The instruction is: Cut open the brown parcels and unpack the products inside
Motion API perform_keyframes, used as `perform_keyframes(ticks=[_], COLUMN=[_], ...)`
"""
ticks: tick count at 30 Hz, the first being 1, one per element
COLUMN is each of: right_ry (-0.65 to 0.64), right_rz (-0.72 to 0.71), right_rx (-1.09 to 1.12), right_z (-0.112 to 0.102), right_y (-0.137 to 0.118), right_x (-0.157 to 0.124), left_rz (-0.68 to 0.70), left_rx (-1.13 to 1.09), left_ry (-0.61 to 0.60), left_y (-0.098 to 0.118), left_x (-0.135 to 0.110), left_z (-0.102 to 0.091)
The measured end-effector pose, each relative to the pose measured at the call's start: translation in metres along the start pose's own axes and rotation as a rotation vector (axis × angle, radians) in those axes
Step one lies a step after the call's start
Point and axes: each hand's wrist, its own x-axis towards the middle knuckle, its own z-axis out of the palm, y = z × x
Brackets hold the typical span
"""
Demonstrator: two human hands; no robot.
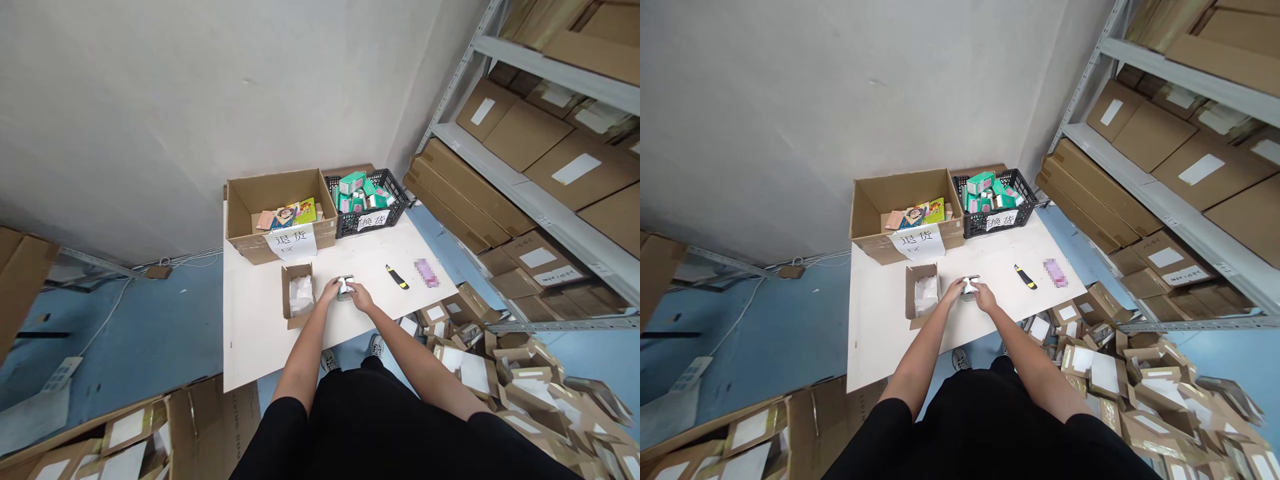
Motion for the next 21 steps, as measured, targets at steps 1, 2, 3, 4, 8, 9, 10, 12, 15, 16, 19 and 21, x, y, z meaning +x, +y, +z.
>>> perform_keyframes(ticks=[1, 2, 3, 4, 8, 9, 10, 12, 15, 16, 19, 21], right_ry=[0.006, 0.015, 0.027, 0.040, 0.105, 0.121, 0.134, 0.141, 0.119, 0.114, 0.101, 0.100], right_rz=[-0.014, -0.021, -0.018, -0.006, 0.099, 0.129, 0.157, 0.205, 0.224, 0.215, 0.182, 0.170], right_rx=[0.033, 0.068, 0.104, 0.142, 0.317, 0.362, 0.407, 0.491, 0.578, 0.593, 0.613, 0.590], right_z=[-0.001, -0.002, -0.003, -0.003, -0.001, -0.001, 0.000, 0.001, 0.000, 0.000, -0.001, -0.001], right_y=[0.001, 0.002, 0.003, 0.004, 0.008, 0.009, 0.009, 0.009, 0.006, 0.005, 0.001, 0.000], right_x=[0.000, 0.000, 0.000, 0.000, -0.006, -0.008, -0.009, -0.012, -0.014, -0.014, -0.012, -0.011], left_rz=[-0.005, -0.018, -0.026, -0.026, 0.000, 0.010, 0.024, 0.061, 0.118, 0.130, 0.150, 0.160], left_rx=[-0.021, -0.044, -0.069, -0.091, -0.169, -0.187, -0.199, -0.192, -0.081, -0.041, 0.041, 0.074], left_ry=[-0.018, -0.028, -0.036, -0.038, -0.008, -0.005, -0.008, -0.029, -0.060, -0.068, -0.088, -0.103], left_y=[0.001, 0.002, 0.004, 0.005, 0.006, 0.005, 0.005, 0.003, -0.001, -0.002, -0.004, -0.006], left_x=[0.002, 0.004, 0.005, 0.006, 0.002, 0.000, -0.002, -0.009, -0.018, -0.021, -0.027, -0.029], left_z=[-0.001, -0.002, -0.003, -0.004, -0.007, -0.008, -0.010, -0.012, -0.016, -0.017, -0.019, -0.019])
